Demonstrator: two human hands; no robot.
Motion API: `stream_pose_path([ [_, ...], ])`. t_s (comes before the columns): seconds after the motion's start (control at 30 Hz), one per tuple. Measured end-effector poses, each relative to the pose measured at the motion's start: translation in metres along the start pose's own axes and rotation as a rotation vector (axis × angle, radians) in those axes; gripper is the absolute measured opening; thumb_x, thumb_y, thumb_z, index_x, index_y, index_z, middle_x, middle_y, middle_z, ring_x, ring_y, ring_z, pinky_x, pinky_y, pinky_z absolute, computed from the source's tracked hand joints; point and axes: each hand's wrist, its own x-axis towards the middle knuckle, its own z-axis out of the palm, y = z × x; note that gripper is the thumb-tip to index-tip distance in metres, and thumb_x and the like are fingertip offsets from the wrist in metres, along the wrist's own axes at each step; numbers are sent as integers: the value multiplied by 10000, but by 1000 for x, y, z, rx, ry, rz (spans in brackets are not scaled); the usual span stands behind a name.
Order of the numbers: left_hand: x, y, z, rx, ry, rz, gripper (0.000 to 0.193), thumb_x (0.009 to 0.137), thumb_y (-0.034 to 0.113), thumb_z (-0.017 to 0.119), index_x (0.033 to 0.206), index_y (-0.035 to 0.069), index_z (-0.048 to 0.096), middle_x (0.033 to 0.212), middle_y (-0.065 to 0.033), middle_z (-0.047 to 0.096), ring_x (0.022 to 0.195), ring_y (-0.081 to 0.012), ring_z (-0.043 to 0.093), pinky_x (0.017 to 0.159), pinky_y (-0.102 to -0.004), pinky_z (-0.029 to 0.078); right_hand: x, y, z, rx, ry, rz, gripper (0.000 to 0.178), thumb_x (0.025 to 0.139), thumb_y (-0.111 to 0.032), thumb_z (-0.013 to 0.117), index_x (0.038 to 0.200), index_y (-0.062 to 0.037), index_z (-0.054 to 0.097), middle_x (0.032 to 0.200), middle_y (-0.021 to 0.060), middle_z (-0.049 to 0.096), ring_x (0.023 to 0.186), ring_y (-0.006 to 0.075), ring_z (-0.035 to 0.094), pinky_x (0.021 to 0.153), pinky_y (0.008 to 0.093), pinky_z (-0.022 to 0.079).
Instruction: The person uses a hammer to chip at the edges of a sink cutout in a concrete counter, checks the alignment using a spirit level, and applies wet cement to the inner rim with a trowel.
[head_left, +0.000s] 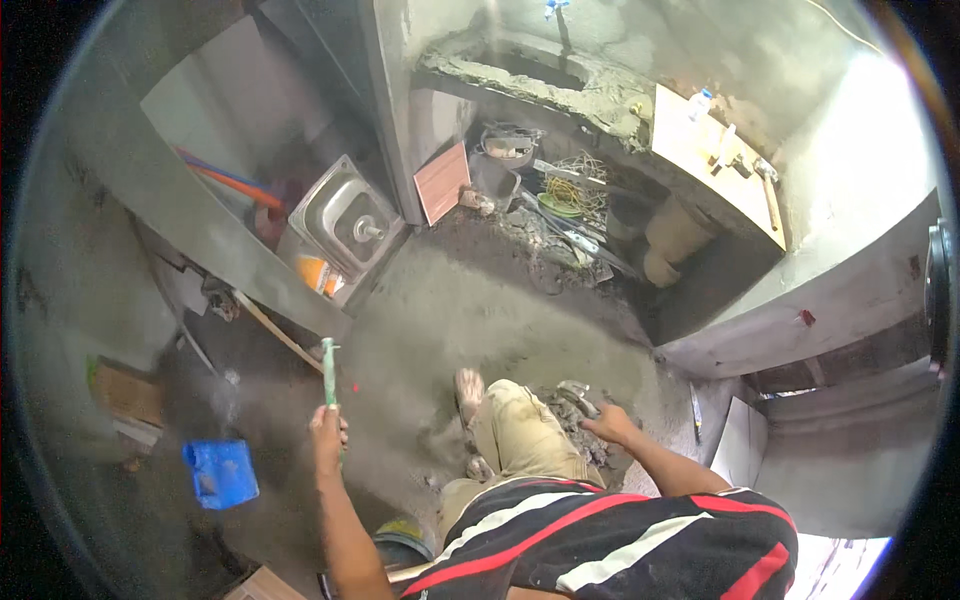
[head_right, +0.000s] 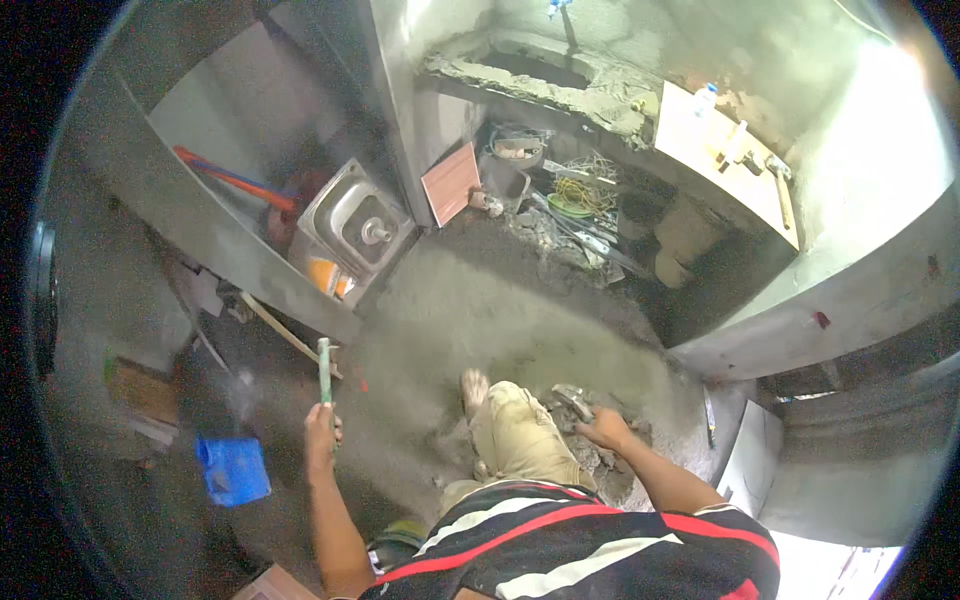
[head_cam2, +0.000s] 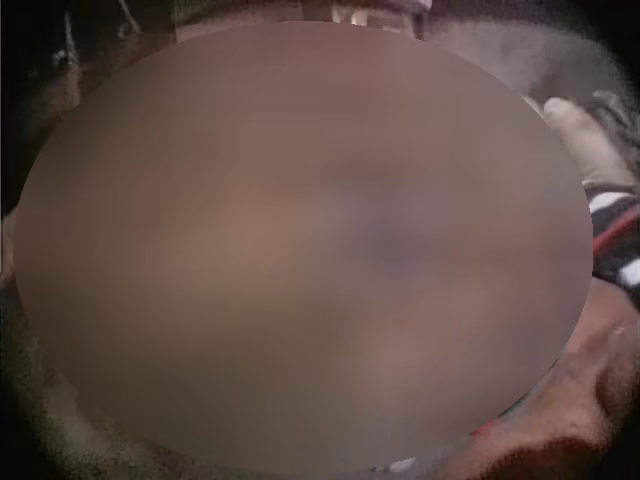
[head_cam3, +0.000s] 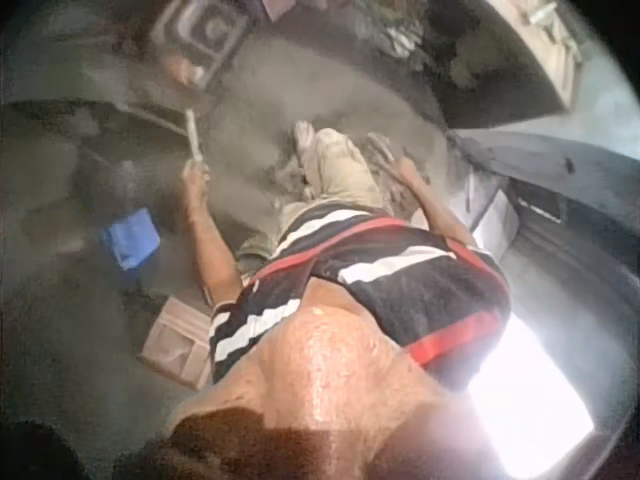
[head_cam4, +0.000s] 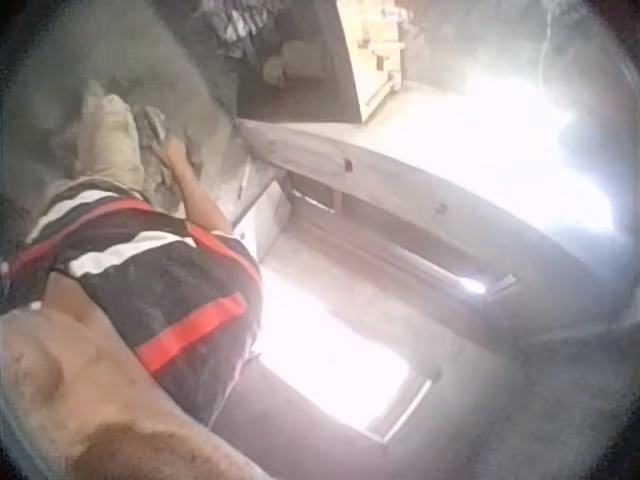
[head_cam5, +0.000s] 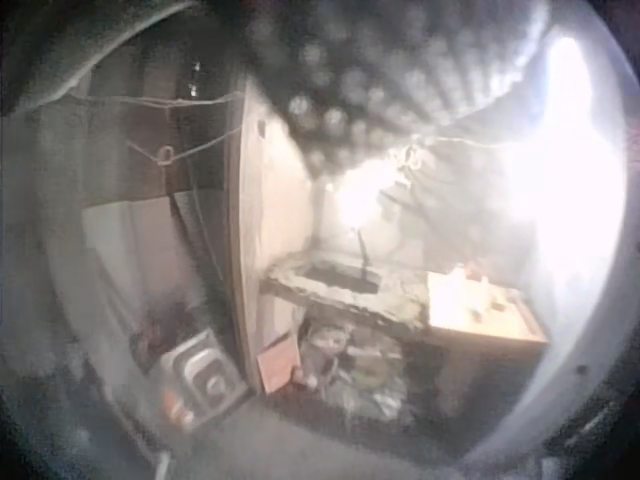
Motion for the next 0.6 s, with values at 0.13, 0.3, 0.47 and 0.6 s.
stream_pose_path([
  [0.13, 89, 83, 34, -76, -163, 92, 272, 1056, 337, 512, 1088, 83, 606, 745, 41, 539, 545, -34, 474, 485, -213, 406, 92, -76, -11, 240, 22, -47, 535, 850, -453, 665, 1125, 6, 664, 859, 176, 727, 796, 309, 704, 777, 420, 557],
  [0.3, 199, 262, 85, -235, -235, 128, 254, 1061, 319, 515, 1113, 88, 608, 778, 37, 560, 558, -29, 490, 478, -202, 407, 211, -198, -83, 525, -114, -41, 363, 928, -363, 602, 980, -9, 660, 767, 112, 693, 612, 195, 643, 589, 371, 526],
  [0.47, 323, 443, 174, -280, -473, 379, 265, 1060, 329, 543, 1172, 92, 582, 814, 22, 578, 624, -41, 551, 520, -191, 442, 286, -286, -210, 647, -147, -47, 364, 952, -363, 594, 976, -4, 642, 742, 96, 665, 600, 173, 617, 568, 351, 506],
  [0.6, 382, 563, 262, -354, -647, 381, 238, 1059, 299, 540, 1173, 91, 566, 848, 6, 601, 629, -61, 569, 519, -214, 462, 324, -319, -313, 726, 7, -50, 331, 948, -266, 618, 1145, 0, 645, 777, 87, 672, 697, 144, 633, 633, 326, 517],
])
